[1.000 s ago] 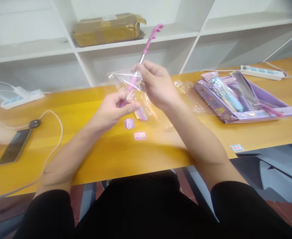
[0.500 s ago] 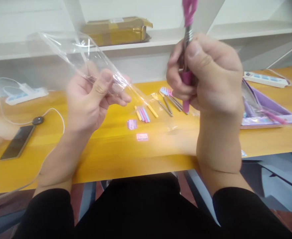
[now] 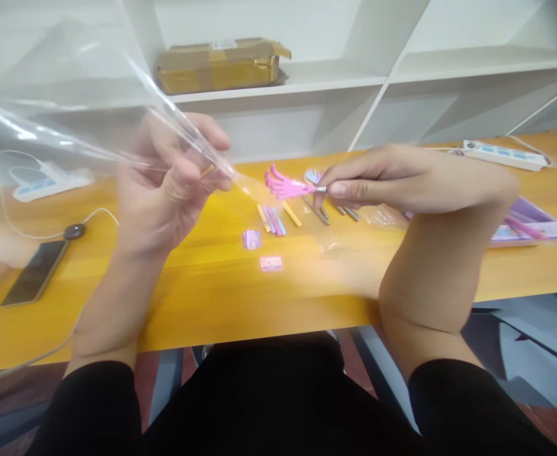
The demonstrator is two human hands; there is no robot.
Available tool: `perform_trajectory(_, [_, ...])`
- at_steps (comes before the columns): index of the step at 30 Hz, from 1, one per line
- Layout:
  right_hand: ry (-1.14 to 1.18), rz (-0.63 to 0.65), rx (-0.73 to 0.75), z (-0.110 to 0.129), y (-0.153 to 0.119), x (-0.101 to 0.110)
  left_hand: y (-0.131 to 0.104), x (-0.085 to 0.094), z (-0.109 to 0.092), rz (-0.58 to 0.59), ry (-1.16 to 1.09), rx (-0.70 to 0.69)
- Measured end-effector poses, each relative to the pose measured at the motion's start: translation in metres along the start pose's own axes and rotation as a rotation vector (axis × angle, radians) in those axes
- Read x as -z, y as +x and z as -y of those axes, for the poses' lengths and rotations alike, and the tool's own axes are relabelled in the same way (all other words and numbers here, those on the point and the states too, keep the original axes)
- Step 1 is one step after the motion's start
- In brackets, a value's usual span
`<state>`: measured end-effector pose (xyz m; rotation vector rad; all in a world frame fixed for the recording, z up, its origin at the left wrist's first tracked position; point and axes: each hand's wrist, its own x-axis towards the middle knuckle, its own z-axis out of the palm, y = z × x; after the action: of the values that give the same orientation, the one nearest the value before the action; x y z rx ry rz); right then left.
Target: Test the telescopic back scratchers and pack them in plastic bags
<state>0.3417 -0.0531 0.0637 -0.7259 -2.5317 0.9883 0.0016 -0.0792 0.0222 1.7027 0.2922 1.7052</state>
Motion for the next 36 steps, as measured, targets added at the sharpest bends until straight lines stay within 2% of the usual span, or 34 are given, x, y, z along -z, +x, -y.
perform_trajectory(3, [-0.073,0.033,0.065,-0.002,0.005,-0.003,0.004,0.004,0.003,0.053,-0.019,-0.026])
perform_trajectory(7, [-0.075,-0.103,0.133,-0.002,0.012,-0.009,0.012,0.017,0.017,0.162,-0.066,-0.041])
perform_trajectory(10, [-0.082,-0.137,0.202,0.000,0.012,-0.012,0.017,0.031,0.029,0.283,-0.066,-0.089])
perform_trajectory(11, [-0.082,-0.159,0.222,0.001,0.010,-0.013,0.018,0.035,0.032,0.292,-0.055,-0.118])
perform_trajectory(15, [-0.099,-0.290,0.239,0.006,0.004,-0.014,0.020,0.044,0.035,0.176,0.150,-0.202])
perform_trajectory(17, [-0.133,-0.316,0.232,0.009,0.002,-0.016,0.024,0.046,0.040,0.192,0.220,-0.321])
perform_trajectory(21, [-0.232,-0.364,0.242,0.020,0.001,-0.021,0.036,0.052,0.055,0.204,0.212,-0.500])
perform_trajectory(23, [-0.286,-0.406,0.231,0.027,0.000,-0.026,0.038,0.057,0.059,0.203,0.176,-0.540])
perform_trajectory(24, [-0.316,-0.435,0.214,0.030,-0.001,-0.028,0.038,0.059,0.058,0.215,0.176,-0.524])
perform_trajectory(26, [-0.366,-0.511,0.165,0.036,-0.002,-0.032,0.033,0.061,0.053,0.222,0.232,-0.398])
perform_trajectory(28, [-0.383,-0.574,0.114,0.040,-0.002,-0.035,0.025,0.060,0.045,0.197,0.288,-0.260])
perform_trajectory(30, [-0.384,-0.605,0.073,0.043,-0.001,-0.038,0.018,0.054,0.039,0.140,0.324,-0.195])
perform_trajectory(33, [-0.411,-0.618,0.034,0.045,0.001,-0.041,0.012,0.042,0.032,0.068,0.378,-0.256])
perform_trajectory(36, [-0.438,-0.628,0.020,0.045,0.002,-0.042,0.010,0.031,0.027,0.076,0.423,-0.314])
